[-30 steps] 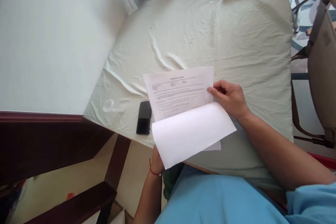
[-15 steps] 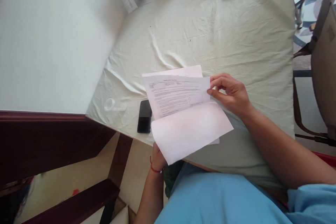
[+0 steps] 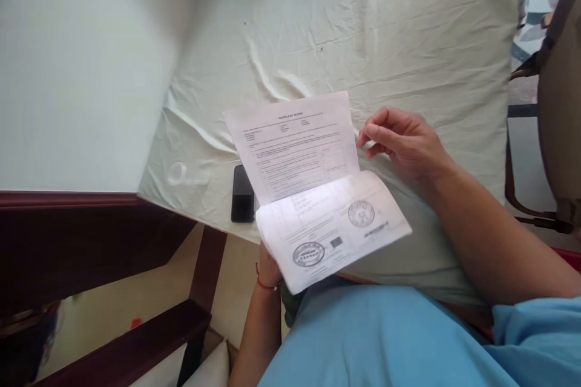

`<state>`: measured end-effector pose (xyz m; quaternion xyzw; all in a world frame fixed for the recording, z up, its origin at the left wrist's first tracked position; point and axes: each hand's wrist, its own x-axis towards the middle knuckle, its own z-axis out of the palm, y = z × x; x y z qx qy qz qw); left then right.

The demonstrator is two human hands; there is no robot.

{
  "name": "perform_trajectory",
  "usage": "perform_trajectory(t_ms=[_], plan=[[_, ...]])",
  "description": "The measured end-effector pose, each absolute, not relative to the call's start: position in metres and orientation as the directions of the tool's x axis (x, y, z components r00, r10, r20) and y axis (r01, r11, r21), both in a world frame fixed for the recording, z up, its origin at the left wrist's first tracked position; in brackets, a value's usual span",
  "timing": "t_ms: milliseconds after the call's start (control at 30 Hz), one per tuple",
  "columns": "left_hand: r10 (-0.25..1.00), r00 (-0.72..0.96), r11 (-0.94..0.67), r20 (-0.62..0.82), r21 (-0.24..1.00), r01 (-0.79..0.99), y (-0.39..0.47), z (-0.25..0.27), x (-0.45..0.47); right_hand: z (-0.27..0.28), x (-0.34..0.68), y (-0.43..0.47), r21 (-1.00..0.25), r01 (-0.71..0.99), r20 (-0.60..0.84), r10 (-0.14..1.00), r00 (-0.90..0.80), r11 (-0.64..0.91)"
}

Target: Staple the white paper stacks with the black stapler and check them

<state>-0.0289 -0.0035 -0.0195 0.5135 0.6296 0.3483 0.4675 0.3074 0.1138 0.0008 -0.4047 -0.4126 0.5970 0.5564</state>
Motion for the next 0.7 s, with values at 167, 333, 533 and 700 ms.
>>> perform_trajectory(t_ms=[167, 333, 533, 700], plan=[[0.937, -0.032, 0.342, -0.347, 0.898, 0.276, -0.014, -0.026, -0.032, -0.009, 0.291, 0.119, -0.95, -0.284, -0.166, 0.979, 0.116, -0.128], [0.977, 0.006, 0.197, -0.211, 0.923, 0.33, -0.007, -0.02, -0.03, -0.014, 0.285, 0.119, -0.968, -0.223, -0.146, 0.982, 0.119, -0.117], [0.984, 0.021, 0.158, -0.175, 0.928, 0.338, -0.006, -0.017, -0.029, -0.02, 0.285, 0.116, -0.999, -0.037, 0.022, 0.992, 0.127, 0.027], [0.976, -0.01, 0.208, -0.216, 0.924, 0.32, -0.005, -0.012, -0.023, -0.02, 0.284, 0.115, -0.991, 0.101, 0.109, 0.976, 0.187, 0.091]])
